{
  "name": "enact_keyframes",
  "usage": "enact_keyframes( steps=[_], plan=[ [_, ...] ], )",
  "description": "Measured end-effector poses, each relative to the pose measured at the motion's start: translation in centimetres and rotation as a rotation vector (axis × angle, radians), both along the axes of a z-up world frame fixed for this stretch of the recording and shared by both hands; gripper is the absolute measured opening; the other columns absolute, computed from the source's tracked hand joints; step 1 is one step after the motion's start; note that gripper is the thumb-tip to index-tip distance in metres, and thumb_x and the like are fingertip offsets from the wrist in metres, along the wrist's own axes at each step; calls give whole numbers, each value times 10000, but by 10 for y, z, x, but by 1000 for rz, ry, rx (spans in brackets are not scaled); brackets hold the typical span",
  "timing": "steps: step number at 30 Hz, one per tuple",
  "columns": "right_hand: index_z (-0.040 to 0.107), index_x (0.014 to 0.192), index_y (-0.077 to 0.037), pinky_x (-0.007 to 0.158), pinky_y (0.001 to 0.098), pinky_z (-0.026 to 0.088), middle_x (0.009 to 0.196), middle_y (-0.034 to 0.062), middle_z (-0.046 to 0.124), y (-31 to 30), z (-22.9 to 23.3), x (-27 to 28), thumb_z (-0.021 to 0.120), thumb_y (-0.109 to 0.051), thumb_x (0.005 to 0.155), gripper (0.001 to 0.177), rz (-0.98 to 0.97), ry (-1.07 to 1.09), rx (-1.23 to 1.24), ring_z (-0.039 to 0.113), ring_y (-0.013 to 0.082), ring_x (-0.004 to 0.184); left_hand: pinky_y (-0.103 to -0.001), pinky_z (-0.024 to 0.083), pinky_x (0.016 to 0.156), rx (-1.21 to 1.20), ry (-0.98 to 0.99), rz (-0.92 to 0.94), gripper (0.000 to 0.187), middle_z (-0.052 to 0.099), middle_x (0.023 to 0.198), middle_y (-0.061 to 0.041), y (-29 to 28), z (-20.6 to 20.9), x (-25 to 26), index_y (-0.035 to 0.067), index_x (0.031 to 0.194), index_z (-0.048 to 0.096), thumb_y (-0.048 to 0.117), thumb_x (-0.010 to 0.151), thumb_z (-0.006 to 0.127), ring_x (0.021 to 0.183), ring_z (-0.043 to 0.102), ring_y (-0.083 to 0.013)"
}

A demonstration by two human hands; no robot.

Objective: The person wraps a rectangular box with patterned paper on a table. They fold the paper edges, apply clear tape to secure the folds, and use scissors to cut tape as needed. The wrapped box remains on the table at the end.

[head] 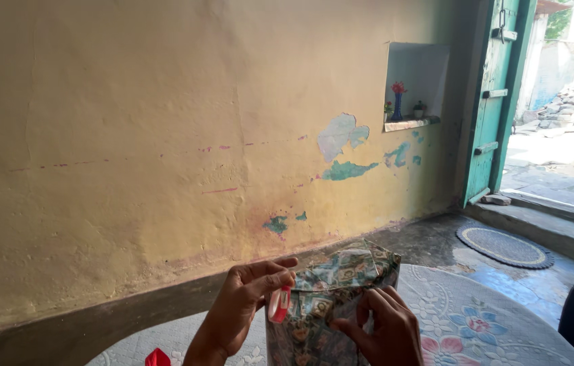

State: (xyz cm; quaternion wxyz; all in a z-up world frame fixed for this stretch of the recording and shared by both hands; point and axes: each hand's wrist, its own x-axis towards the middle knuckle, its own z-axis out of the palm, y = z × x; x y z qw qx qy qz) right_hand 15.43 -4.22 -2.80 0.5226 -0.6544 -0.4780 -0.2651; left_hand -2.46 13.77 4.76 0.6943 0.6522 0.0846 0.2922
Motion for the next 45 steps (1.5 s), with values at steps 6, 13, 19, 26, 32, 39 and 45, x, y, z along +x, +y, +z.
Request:
enact_keyframes(
  steps=[6,13,19,26,32,39,45],
  plan=[
    [622,689,-72,476,328,497,604,59,614,1,-9,7,983,-325,638,444,30,305,-164,631,165,561,-362,531,960,147,-71,123,218,803,1239,-169,-16,13,-3,-15,812,815,196,818,760,1060,741,-211],
    [726,820,-54,581,290,553,687,64,704,-25,-43,21,792,-156,814,122,56,550,213,698,139,695,-422,564,1028,196,-144,48,135,762,1228,-136,-78,1,28,15,817,805,139,802,753,1191,727,-264],
    [574,1013,-29,799,372,619,1022,125,688,-43,-44,26,854,-36,777,366,24,587,211,716,184,1021,-413,470,1063,390,-73,206,139,783,1205,-112,-123,-15,57,64,905,819,154,802,790,1264,690,-241],
    [611,1286,-124,961,436,572,1409,176,554,-48,13,12,800,-2,698,630,22,-50,9,537,291,1306,-424,523,1074,349,-69,367,122,776,1195,-85,-116,-10,54,66,877,794,167,820,755,1222,699,-228],
    [785,1075,-117,1033,455,539,1207,64,771,-33,42,30,792,-72,822,258,97,-359,-54,617,309,1301,-437,491,1096,362,-171,259,117,751,1224,-142,-93,-11,53,-4,849,789,107,826,758,1238,696,-253],
    [777,1088,-59,956,384,614,1147,99,768,-32,13,34,731,-43,861,231,63,-402,-18,738,263,1139,-388,495,1103,315,-219,236,99,768,1211,-161,-78,-21,51,-28,852,785,64,832,754,1235,704,-237],
    [770,1072,-49,985,413,598,1092,106,762,-28,7,23,743,-15,850,227,79,-361,89,740,271,1125,-399,503,1090,291,-197,227,113,761,1202,-169,-69,-20,50,-35,872,778,72,839,759,1233,696,-237]
  ],
)
